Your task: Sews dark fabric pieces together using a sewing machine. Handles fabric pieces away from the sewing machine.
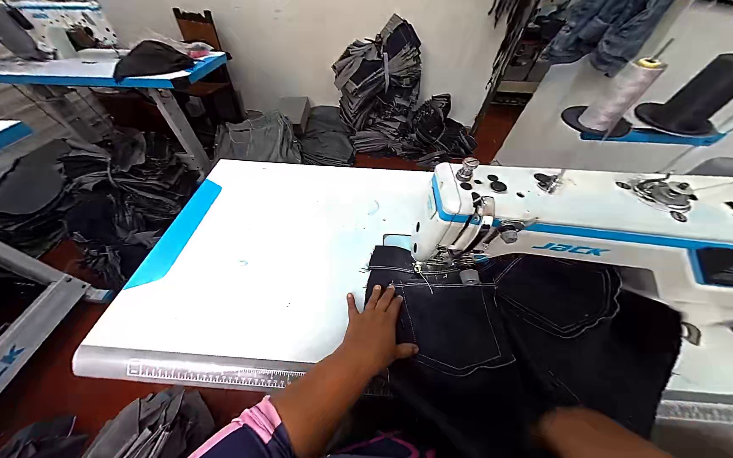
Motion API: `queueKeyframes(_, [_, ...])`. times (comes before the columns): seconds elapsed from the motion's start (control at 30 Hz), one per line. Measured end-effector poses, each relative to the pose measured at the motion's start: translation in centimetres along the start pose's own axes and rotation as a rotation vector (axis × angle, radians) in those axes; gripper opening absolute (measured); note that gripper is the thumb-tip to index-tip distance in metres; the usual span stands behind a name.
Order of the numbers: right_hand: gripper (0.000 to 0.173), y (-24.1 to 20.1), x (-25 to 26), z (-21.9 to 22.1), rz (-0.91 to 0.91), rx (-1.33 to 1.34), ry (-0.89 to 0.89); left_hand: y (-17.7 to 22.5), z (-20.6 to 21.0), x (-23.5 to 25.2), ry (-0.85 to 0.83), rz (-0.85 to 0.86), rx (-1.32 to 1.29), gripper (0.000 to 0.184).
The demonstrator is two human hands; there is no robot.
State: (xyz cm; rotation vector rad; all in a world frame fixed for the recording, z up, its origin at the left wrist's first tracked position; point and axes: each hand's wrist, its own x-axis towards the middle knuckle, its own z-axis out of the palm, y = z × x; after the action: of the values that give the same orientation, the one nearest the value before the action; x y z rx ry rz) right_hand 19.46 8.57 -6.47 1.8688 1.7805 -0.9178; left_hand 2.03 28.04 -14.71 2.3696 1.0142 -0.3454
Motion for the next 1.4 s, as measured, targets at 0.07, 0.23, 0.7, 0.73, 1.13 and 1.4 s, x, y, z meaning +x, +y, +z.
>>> queueKeyframes(0.07, [0.027,1.1,5.3,0.5,-0.256,0.122,0.550,-0.6,0.2,0.7,-0.016,0.056,0.016,0.098])
queueKeyframes(0.23, [0.065,1.3,17.3,1.3,-0.160,0.092,0.690,-1.3,0.4,2.6,0.015,0.095,0.110,0.109])
queueKeyframes(0.7, [0.068,0.1,17.5,1.0,-0.004,0.090,0.678,-1.9,-0.8,4.0,0.005,0.132,0.102,0.109])
queueKeyframes(0.73, [0.068,0.1,17.5,0.9,0.002,0.091,0.670,-1.5,-0.9,4.0,-0.007,0.115,0.091,0.107])
queueKeyframes(1.13, [0.057,1.4,15.5,2.3,-0.076,0.066,0.657,0.0,-0.8,3.5,-0.009,-0.018,0.080,0.101])
queueKeyframes(1.4, [0.054,2.4,18.1,-0.1,-0.065,0.066,0.712,-1.3,-2.4,6.9,0.091,0.022,0.113,0.098])
